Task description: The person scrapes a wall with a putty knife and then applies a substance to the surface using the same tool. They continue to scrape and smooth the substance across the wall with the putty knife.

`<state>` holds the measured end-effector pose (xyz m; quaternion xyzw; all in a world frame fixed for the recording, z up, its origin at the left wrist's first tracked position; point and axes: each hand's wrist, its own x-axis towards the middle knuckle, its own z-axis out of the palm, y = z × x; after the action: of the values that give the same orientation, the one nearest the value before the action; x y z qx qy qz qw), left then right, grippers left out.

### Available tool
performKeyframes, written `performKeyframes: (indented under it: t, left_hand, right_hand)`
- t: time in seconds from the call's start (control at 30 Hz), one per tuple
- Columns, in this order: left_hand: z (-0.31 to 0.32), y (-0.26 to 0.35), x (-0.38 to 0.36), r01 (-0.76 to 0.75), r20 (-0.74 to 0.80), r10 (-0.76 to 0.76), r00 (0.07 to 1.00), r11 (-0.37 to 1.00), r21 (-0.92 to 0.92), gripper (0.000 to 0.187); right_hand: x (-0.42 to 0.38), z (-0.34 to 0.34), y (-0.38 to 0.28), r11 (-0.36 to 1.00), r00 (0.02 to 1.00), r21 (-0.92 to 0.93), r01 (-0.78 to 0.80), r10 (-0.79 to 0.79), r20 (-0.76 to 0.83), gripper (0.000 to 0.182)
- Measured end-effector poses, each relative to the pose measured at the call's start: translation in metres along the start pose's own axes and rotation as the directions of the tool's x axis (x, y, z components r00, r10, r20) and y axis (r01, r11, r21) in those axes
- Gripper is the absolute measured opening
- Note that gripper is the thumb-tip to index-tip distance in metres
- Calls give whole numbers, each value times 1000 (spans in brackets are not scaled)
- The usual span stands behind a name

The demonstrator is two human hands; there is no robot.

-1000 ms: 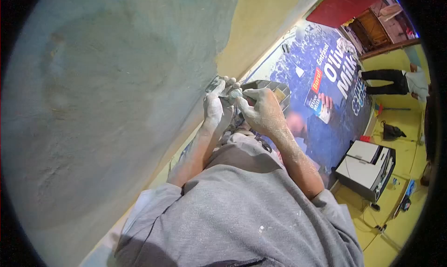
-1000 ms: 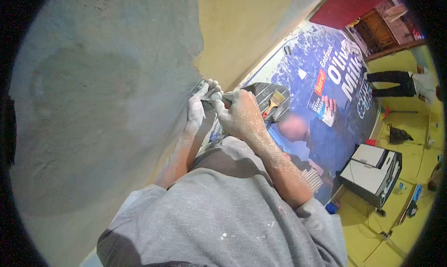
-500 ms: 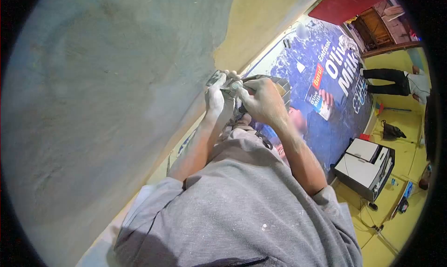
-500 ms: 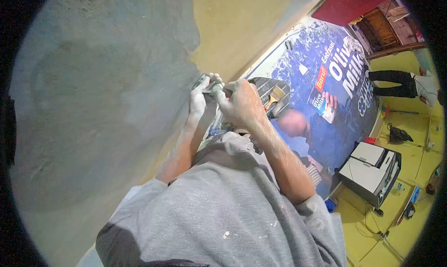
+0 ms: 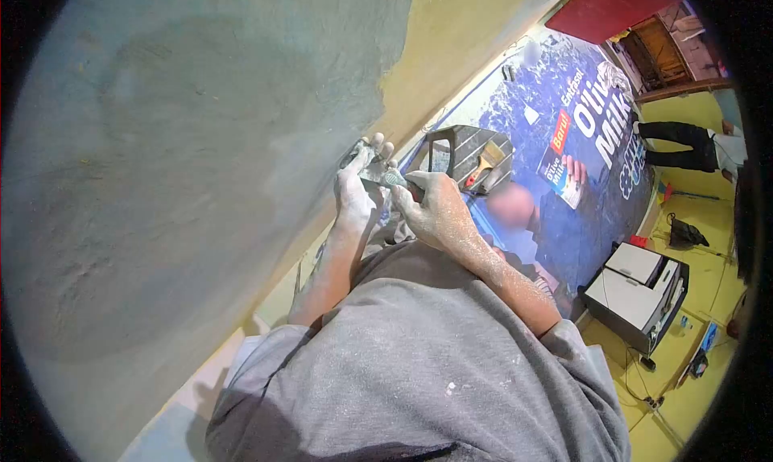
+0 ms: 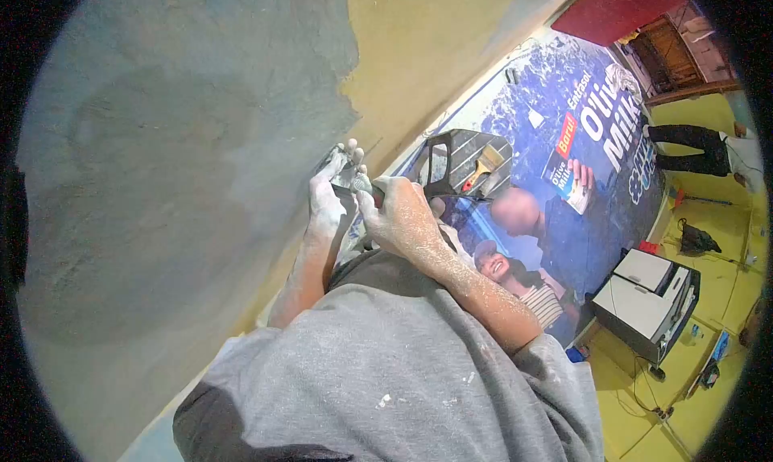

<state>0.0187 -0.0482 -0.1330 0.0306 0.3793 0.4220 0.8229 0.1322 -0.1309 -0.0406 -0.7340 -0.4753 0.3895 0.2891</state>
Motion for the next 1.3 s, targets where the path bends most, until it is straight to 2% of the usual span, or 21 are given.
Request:
performKeyframes:
  t: [0.07, 0.17, 0.23, 0.3, 0.33, 0.43, 0.47, 0.5, 0.57, 0.63, 0.7, 0.77, 0.83, 0.87, 0.9, 0.97, 1.03, 1.1, 1.13, 1.23, 1.3]
  left_hand:
    - [0, 3, 2, 9, -1, -9, 1000, 999, 45, 16]
    - [14, 6, -12, -30, 35, 27, 999, 994, 102, 22]
    - [-4, 4, 8, -30, 59, 25, 998, 996, 88, 16]
    - [-7, -1, 23, 34, 9, -35, 999, 997, 76, 15]
    - [-6, -1, 19, 70, 33, -70, 997, 997, -16, 13]
    - [0, 9, 1, 70, 28, -72, 997, 995, 77, 18]
    - [-2, 0, 16, 68, -30, -66, 997, 996, 57, 18]
    - [-6, 1, 18, 70, -25, -68, 997, 996, 56, 18]
    - [-12, 5, 20, 142, 79, -141, 987, 990, -7, 14]
    - [-8, 10, 20, 123, 87, -125, 988, 992, 25, 16]
    - [-11, -1, 26, 50, 92, -53, 994, 998, 34, 17]
    - [-10, -3, 20, 40, 79, -41, 996, 999, 16, 17]
    - [0, 10, 9, 120, 147, -119, 982, 993, -2, 18]
    - [12, 9, 2, 38, 52, -40, 998, 998, 42, 17]
    - [-2, 4, 7, 44, 33, -46, 998, 998, 47, 17]
    - [-16, -5, 42, 147, 67, -152, 986, 987, 69, 16]
    - [3, 1, 25, 114, 73, -116, 991, 993, 27, 16]
    - [7, 6, 11, 56, 107, -63, 992, 996, 67, 15]
    - [7, 3, 16, 27, 91, -37, 995, 994, 108, 16]
    - [-2, -5, 34, 117, 42, -119, 992, 992, 41, 16]
    - [-8, -4, 29, 103, 69, -105, 992, 994, 32, 16]
  right_hand:
    - [0, 0, -3, 999, 1000, 47, 9, -8, -24, 30]
    - [-7, -10, -14, 999, 999, 12, 39, -39, -8, 31]
    - [0, -2, -12, 999, 999, -28, 42, -42, -9, 32]
    - [9, 7, -3, 997, 998, 45, -55, 57, -42, 33]
    - [8, 1, -3, 1000, 999, -15, -19, 18, -35, 33]
    - [-7, -4, -20, 1000, 999, -26, 16, -17, -40, 31]
    - [7, 4, -7, 999, 997, 9, -40, 41, -58, 29]
    - [5, 2, -11, 999, 997, 6, -40, 40, -63, 29]
    - [-2, -8, -23, 999, 998, -22, -45, 44, -55, 30]
    - [3, -5, -21, 999, 999, -34, -14, 13, -41, 30]
    - [8, 4, -6, 998, 996, -45, -51, 48, -74, 30]
    - [2, -3, -8, 998, 996, -48, -38, 34, -78, 30]
    - [-3, -11, -19, 995, 997, -90, 39, -45, -62, 31]
    - [-1, -8, -14, 991, 991, -96, 94, -102, -81, 31]
    - [-1, -2, -11, 993, 994, -85, 82, -88, -71, 31]
    - [15, -4, -9, 991, 999, -126, -35, 30, -40, 31]
    - [13, -15, -17, 990, 999, -139, -31, 28, -25, 32]
    - [3, -14, -21, 993, 998, -118, 21, -27, -51, 34]
    - [8, -10, -15, 994, 998, -112, -3, -5, -67, 34]
    - [16, -10, -7, 996, 998, -85, -37, 33, -51, 33]
    - [5, -12, -16, 993, 998, -118, -21, 15, -56, 34]
